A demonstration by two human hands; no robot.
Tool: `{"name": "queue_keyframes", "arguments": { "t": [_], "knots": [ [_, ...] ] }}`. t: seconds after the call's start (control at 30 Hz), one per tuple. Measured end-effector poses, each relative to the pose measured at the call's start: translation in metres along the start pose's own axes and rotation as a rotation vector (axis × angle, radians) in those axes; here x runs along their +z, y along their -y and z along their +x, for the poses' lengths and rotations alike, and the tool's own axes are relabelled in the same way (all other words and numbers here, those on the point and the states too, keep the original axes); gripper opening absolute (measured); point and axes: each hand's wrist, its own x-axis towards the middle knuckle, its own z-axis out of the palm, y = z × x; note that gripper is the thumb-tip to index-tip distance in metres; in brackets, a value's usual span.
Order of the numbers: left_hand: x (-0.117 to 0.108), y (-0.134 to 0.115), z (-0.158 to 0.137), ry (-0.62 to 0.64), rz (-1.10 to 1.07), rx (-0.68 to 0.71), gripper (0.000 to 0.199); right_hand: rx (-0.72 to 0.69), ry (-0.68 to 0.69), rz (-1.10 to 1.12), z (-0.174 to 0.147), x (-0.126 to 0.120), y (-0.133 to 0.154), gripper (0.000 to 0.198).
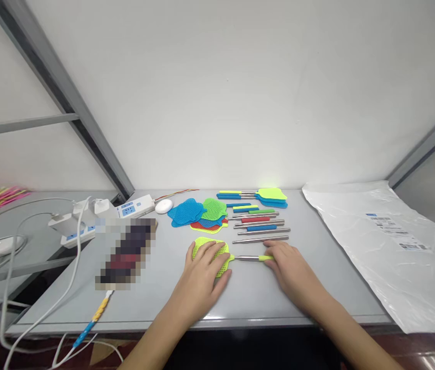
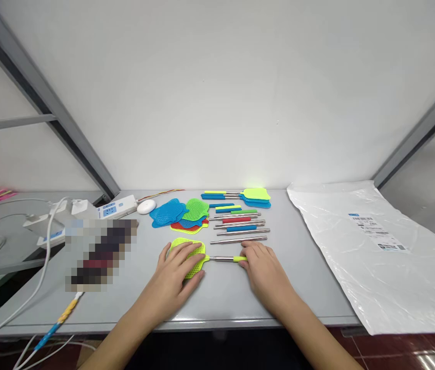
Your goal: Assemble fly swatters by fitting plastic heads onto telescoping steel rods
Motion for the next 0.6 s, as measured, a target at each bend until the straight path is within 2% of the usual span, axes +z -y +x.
{"name": "queue_keyframes", "arguments": {
  "t": [0.4,0.6],
  "knots": [
    [0.001,0.000,0.000,0.001,0.006,0.004,0.028,-0.002,-0.011,0.016,0.001,-0.006,0.003,0.014],
    [0.002,0.002,-0.001,0.003,-0.011,0.007,0.028,0.122,-0.128,-0.271,0.017,-0.019,-0.010,0.016]
  ]
}}
